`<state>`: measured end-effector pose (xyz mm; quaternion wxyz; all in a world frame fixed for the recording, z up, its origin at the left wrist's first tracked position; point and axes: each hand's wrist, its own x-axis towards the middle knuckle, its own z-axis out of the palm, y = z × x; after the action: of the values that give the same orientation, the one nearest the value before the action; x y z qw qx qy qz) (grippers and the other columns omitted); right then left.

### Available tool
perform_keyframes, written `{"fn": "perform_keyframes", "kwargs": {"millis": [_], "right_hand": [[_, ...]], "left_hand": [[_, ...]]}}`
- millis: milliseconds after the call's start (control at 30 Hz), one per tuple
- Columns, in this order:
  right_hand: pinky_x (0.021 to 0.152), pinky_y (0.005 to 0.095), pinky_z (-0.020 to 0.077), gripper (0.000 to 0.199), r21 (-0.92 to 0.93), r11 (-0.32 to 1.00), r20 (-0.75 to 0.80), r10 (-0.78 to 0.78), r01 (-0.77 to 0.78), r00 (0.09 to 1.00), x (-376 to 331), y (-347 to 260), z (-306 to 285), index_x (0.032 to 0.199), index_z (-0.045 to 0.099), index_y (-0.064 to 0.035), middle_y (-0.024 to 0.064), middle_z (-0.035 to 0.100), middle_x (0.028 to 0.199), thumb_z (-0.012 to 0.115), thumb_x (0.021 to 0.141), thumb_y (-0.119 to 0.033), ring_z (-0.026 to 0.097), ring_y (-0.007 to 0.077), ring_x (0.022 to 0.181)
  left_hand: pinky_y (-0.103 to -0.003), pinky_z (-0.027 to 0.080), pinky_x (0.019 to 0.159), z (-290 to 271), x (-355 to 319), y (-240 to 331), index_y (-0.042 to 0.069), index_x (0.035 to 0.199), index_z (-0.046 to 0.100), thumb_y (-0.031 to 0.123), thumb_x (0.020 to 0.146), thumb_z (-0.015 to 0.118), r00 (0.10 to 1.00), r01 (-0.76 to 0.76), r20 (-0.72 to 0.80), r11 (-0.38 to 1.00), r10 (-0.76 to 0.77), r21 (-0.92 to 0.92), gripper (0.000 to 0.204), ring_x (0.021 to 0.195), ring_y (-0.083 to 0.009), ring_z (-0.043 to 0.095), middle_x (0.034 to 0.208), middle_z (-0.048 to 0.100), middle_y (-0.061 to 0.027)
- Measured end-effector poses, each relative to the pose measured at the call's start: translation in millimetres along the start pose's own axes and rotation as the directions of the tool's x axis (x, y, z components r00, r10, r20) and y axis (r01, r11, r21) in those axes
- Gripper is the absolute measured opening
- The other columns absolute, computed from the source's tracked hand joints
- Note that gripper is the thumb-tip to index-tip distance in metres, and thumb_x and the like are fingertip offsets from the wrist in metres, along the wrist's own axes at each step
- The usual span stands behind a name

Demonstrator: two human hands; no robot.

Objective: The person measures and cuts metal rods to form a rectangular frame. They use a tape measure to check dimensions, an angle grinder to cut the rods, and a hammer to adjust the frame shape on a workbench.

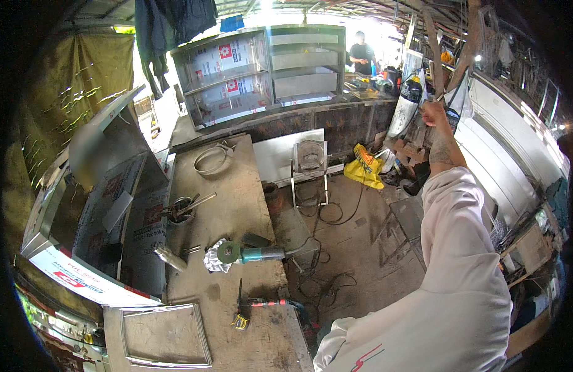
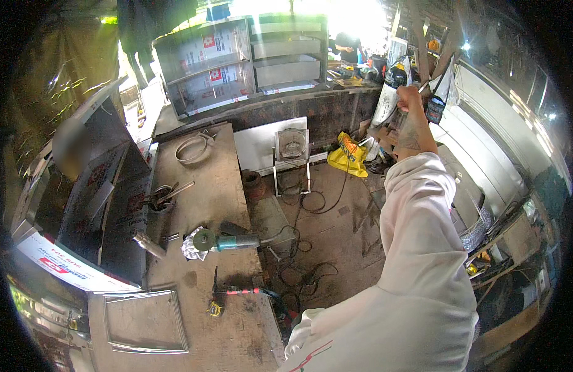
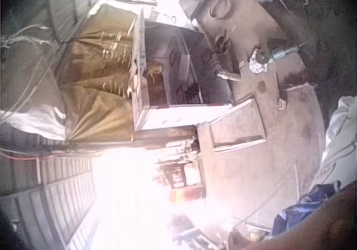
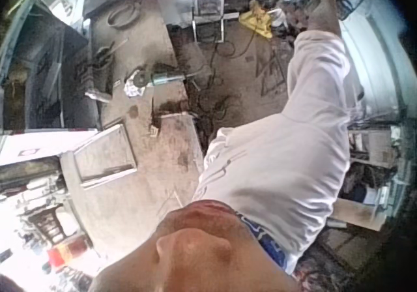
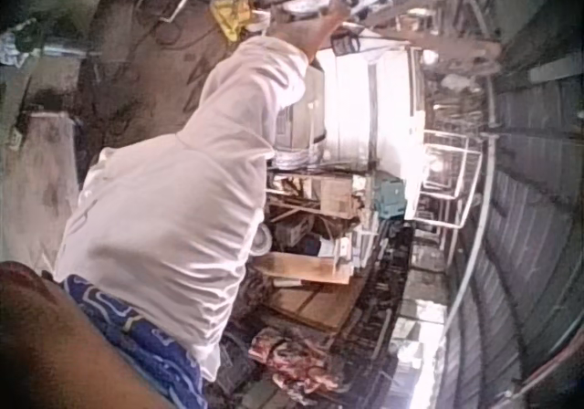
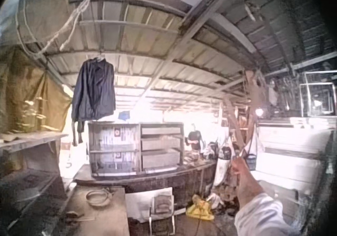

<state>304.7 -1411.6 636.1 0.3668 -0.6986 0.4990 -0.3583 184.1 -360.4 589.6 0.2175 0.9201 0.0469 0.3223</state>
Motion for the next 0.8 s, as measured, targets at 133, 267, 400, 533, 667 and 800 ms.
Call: {"fn": "perform_keyframes", "kwargs": {"millis": [133,267,400,533,667,800], "right_hand": [[0.073,0.0437,0.0574,0.033,-0.108,0.986,0.037,0.132,-0.127,0.991,23.3,-13.4,30.5,0.105,0.073,-0.0097,0.0057,0.073,0.095,0.069,0.089,-0.038,0.070,0.0196,0.076],[0.068,0.0433,0.0566,0.037,-0.087,0.994,0.032,0.063,-0.060,0.998,40.4,-22.6,71.5,0.104,0.068,-0.0028,0.0061,0.071,0.088,0.070,0.089,-0.036,0.069,0.0203,0.072],[0.051,0.0393,0.0521,0.034,0.014,1.000,0.053,-0.024,0.023,0.998,55.0,-27.0,110.1,0.101,0.065,-0.0028,0.0109,0.067,0.083,0.074,0.085,-0.031,0.065,0.0223,0.061],[0.052,0.0379,0.0522,0.031,0.171,0.945,0.055,-0.292,0.279,0.955,-2.7,-43.6,185.6,0.101,0.064,-0.0035,0.0108,0.065,0.082,0.072,0.088,-0.030,0.063,0.0211,0.060],[0.053,0.0366,0.0517,0.029,0.419,0.752,0.281,-0.640,0.508,0.715,-244.1,-64.4,311.6,0.102,0.063,-0.0041,0.0095,0.063,0.082,0.067,0.092,-0.031,0.060,0.0196,0.060],[0.054,0.0352,0.0513,0.027,0.718,0.587,0.592,-0.798,0.375,0.114,-560.3,-75.1,358.0,0.102,0.062,-0.0048,0.0082,0.061,0.081,0.062,0.096,-0.031,0.058,0.0181,0.060]], "left_hand": [[-0.032,0.051,0.062,7.5,13.8,3.4,0.004,0.098,0.081,0.014,0.090,0.079,1.000,0.010,-0.002,0.998,-0.009,0.068,0.013,0.071,-0.0164,0.066,0.091,0.075,-0.0089],[-0.033,0.052,0.062,7.2,22.3,4.9,0.005,0.097,0.082,0.014,0.089,0.080,0.999,0.025,-0.030,0.988,-0.021,0.150,0.012,0.070,-0.0171,0.067,0.091,0.076,-0.0094],[-0.033,0.053,0.062,0.1,23.1,5.2,0.005,0.096,0.082,0.013,0.087,0.081,0.998,0.046,-0.047,0.972,-0.036,0.228,0.012,0.069,-0.0178,0.068,0.090,0.077,-0.0099],[-0.034,0.054,0.062,-34.9,3.6,19.0,0.006,0.095,0.083,0.012,0.085,0.082,0.986,0.152,-0.119,0.918,-0.116,0.365,0.012,0.069,-0.0185,0.069,0.090,0.078,-0.0104],[-0.035,0.055,0.063,-99.8,-67.0,29.8,0.006,0.094,0.084,0.012,0.083,0.084,0.933,0.360,-0.201,0.783,-0.298,0.507,0.012,0.068,-0.0192,0.070,0.089,0.079,-0.0109],[-0.035,0.053,0.059,-135.0,-131.9,-0.9,0.009,0.100,0.083,0.017,0.089,0.085,0.923,0.377,-0.181,0.893,-0.340,0.247,0.014,0.065,-0.0202,0.068,0.080,0.072,-0.0060]]}}
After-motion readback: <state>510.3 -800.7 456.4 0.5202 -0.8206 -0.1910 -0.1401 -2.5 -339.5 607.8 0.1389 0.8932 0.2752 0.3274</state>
